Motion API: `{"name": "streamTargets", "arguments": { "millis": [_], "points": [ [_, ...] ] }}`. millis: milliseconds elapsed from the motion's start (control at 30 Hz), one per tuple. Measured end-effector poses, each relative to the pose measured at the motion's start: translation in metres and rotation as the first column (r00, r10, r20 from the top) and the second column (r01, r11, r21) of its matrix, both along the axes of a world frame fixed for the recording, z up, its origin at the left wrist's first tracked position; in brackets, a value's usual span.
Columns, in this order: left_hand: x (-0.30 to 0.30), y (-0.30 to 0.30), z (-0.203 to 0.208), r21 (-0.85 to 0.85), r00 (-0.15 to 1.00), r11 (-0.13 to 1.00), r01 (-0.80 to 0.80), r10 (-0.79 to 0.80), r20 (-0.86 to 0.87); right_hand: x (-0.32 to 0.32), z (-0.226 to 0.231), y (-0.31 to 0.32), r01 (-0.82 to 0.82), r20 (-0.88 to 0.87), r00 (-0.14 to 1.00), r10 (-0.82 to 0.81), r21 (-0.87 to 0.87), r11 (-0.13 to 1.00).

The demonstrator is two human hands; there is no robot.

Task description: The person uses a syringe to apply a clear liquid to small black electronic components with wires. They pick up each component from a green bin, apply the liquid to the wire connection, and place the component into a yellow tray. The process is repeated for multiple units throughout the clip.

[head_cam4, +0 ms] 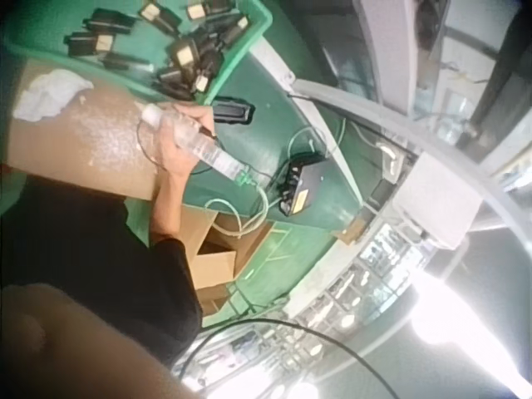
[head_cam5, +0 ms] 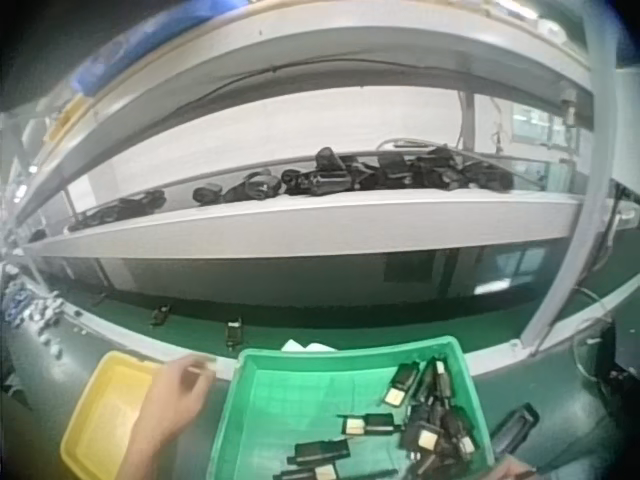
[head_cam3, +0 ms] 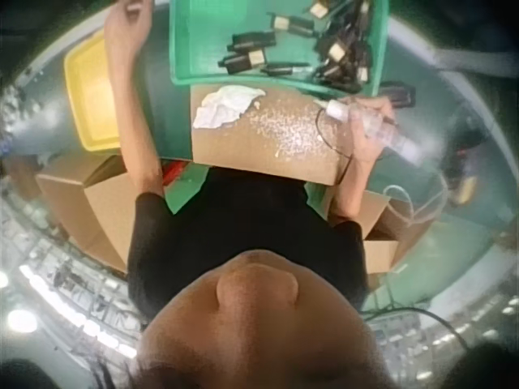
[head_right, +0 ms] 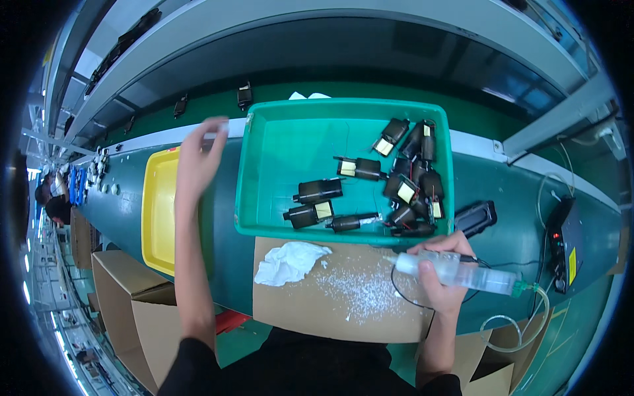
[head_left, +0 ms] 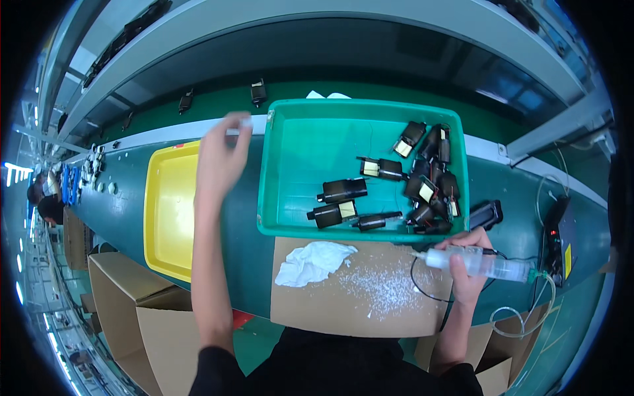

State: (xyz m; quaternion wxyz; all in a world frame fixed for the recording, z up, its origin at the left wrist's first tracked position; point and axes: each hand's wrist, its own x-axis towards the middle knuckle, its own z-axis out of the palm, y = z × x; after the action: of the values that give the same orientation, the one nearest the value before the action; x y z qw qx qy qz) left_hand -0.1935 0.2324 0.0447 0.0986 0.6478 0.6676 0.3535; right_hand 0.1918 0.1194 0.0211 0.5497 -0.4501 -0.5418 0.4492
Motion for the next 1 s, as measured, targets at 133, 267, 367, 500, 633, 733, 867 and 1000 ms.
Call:
{"name": "streamTargets", "arguments": {
  "millis": [133, 267, 367, 500, 633, 733, 867, 1000],
  "points": [
    [-0.049, 0.117, -0.055, -0.26, 0.868, 0.857, -0.445, 0.342, -0.359, -0.001, 0.002, 0.012, -0.017, -0.038, 0.999, 0.018, 0.01, 1.0],
    [-0.048, 0.157, -0.065, -0.423, 0.917, 0.839, -0.342, 0.201, -0.344, 0.005, 0.007, 0.015, 0.074, 0.027, 0.997, -0.074, 0.023, 0.997],
    [-0.055, 0.148, -0.05, -0.494, 0.972, 0.84, -0.225, 0.228, -0.056, 0.003, 0.012, 0.021, 0.1, 0.039, 0.994, -0.103, 0.067, 0.993],
    [-0.007, 0.088, -0.011, -0.089, 0.632, 0.974, 0.209, -0.065, 0.772, -0.004, 0.043, 0.036, 0.099, 0.008, 0.995, -0.102, 0.152, 0.983],
    [0.057, 0.028, 0.035, 0.142, 0.107, 0.87, 0.472, -0.216, 0.971, -0.032, 0.102, 0.053, 0.097, -0.035, 0.995, -0.091, 0.289, 0.952],
    [0.092, 0.004, 0.05, 0.288, -0.197, 0.698, 0.656, -0.211, 0.958, -0.051, 0.131, 0.045, 0.154, -0.05, 0.988, -0.146, 0.409, 0.9],
    [0.12, -0.027, 0.038, 0.339, -0.357, 0.614, 0.712, -0.098, 0.929, -0.084, 0.137, 0.034, 0.279, -0.117, 0.96, -0.254, 0.364, 0.889],
    [0.131, -0.035, 0.046, 0.307, -0.274, 0.532, 0.789, -0.142, 0.951, -0.091, 0.134, 0.033, 0.304, -0.102, 0.953, -0.286, 0.297, 0.905]
  ]
}}
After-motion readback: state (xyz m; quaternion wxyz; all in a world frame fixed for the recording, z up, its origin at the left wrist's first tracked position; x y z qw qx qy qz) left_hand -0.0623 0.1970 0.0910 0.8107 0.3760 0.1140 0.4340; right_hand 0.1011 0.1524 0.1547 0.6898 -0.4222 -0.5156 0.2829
